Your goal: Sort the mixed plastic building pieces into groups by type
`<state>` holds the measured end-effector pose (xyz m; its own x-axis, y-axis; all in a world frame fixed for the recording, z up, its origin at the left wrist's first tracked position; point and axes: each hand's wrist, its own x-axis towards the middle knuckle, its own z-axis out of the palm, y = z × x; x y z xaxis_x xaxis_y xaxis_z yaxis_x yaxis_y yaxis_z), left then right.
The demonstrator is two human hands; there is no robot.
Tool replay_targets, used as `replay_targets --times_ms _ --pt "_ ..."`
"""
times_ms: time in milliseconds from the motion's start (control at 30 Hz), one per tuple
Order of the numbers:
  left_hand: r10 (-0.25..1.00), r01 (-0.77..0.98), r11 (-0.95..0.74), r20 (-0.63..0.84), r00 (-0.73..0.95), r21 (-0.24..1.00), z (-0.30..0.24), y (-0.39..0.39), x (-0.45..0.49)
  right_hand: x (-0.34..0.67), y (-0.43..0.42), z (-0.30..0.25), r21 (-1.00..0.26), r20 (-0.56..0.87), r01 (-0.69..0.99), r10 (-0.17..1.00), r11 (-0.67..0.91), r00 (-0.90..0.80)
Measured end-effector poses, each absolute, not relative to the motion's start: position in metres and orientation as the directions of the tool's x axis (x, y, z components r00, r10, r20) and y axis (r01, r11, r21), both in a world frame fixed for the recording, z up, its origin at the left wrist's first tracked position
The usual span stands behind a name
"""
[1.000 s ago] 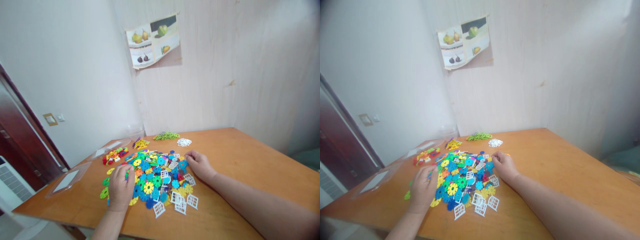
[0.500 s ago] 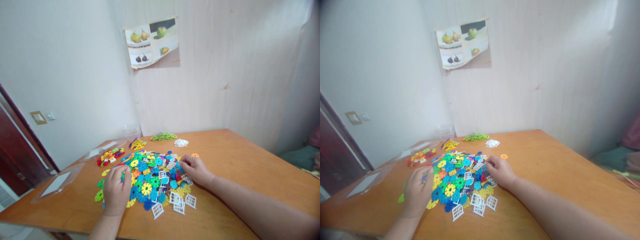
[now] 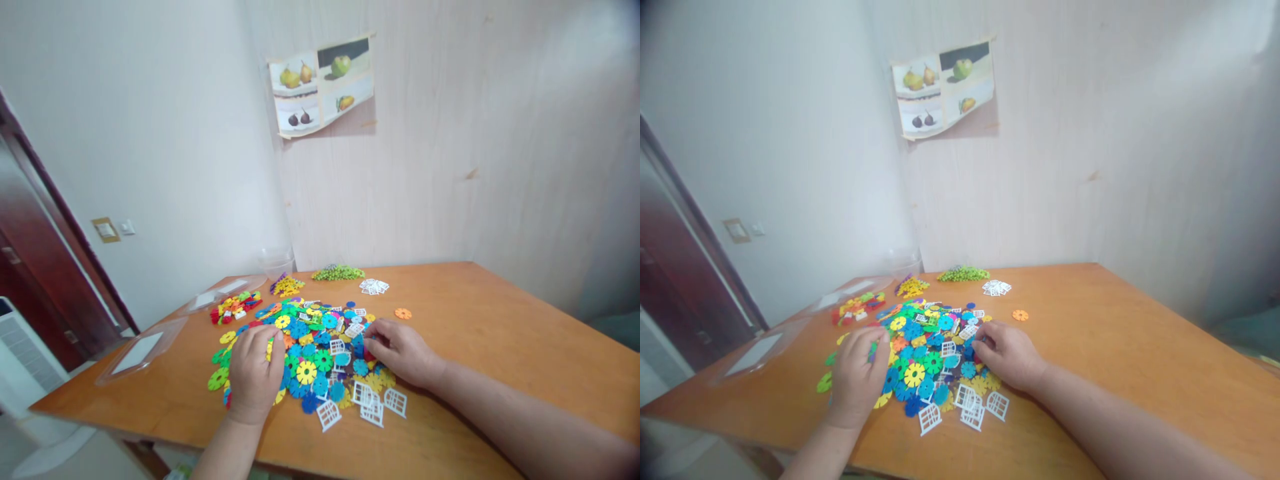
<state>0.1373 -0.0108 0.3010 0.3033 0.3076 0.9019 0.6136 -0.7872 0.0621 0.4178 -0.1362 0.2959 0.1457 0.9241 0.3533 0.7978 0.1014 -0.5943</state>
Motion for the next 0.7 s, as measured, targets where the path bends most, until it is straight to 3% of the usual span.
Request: replay_targets --times_ms 200,500,700 --pt "0.310 0.618 -0.785 0.893 0.327 0.046 0.300 -0.011 0.138 0.439 -0.133 0.299 -0.616 0.295 0.787 0.936 0.033 0.192" --pt "0.293 0.594 -0.804 0.885 0.361 0.024 0.300 -0.011 0.140 0.467 -0.151 0.312 -0.689 0.029 0.725 0.998 -0.021 0.057" --pt "0.282 0.596 -0.802 0.897 0.340 0.026 0.299 -0.011 0.139 0.450 -0.154 0.315 -0.708 0.010 0.706 1.000 0.027 -0.028"
